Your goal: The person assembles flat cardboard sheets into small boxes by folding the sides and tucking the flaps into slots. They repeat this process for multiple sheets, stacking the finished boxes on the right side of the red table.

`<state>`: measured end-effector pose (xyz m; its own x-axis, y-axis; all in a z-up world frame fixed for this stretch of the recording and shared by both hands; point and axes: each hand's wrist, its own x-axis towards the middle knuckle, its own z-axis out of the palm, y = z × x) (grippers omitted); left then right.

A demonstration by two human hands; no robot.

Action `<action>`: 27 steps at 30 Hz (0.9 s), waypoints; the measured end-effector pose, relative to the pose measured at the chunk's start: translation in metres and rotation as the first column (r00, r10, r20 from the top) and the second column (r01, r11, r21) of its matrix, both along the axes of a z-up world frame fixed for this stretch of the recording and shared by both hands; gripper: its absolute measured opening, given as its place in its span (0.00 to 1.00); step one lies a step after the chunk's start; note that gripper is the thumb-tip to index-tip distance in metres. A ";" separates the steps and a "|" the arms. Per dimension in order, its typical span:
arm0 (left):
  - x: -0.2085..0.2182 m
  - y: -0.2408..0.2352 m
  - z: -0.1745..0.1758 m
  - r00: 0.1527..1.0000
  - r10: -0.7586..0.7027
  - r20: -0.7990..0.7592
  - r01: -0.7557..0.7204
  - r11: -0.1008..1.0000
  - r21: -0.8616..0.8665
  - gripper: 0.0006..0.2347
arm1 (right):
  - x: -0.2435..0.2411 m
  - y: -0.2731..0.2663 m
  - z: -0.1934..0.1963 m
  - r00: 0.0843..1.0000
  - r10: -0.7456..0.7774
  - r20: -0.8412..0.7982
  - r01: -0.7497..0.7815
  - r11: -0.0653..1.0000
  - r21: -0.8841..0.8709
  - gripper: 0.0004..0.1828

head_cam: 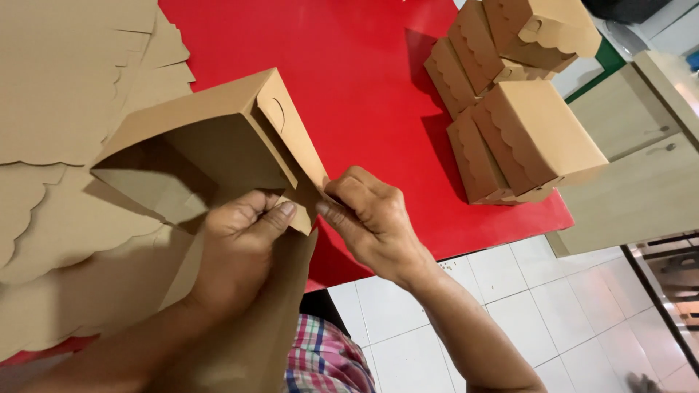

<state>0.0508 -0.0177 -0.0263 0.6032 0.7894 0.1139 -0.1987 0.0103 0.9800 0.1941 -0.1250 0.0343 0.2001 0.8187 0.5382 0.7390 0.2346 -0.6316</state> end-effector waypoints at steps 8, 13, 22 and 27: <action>-0.007 -0.026 0.047 0.969 0.028 0.246 -0.006 0.996 -0.088 0.04 | -0.028 -0.007 0.041 0.912 -0.022 0.411 -0.099 0.958 0.270 0.07; -0.001 -0.028 0.029 0.908 -0.010 0.420 0.069 0.990 -0.127 0.07 | -0.031 -0.012 0.043 0.951 -0.040 0.307 -0.020 0.982 0.189 0.07; -0.003 -0.031 0.031 0.865 -0.117 0.488 0.205 0.970 -0.132 0.35 | -0.040 -0.008 0.059 0.950 -0.204 0.236 0.187 0.978 0.091 0.15; 0.001 -0.036 0.027 0.928 -0.114 0.356 0.142 0.988 -0.053 0.27 | -0.039 0.001 0.067 0.902 -0.227 0.366 0.254 0.967 -0.025 0.21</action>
<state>0.0521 -0.0536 0.0004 0.6324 0.7227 0.2789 -0.5214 0.1309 0.8432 0.1546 -0.1243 0.1014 0.2008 0.8086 0.5531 0.9464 -0.0142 -0.3228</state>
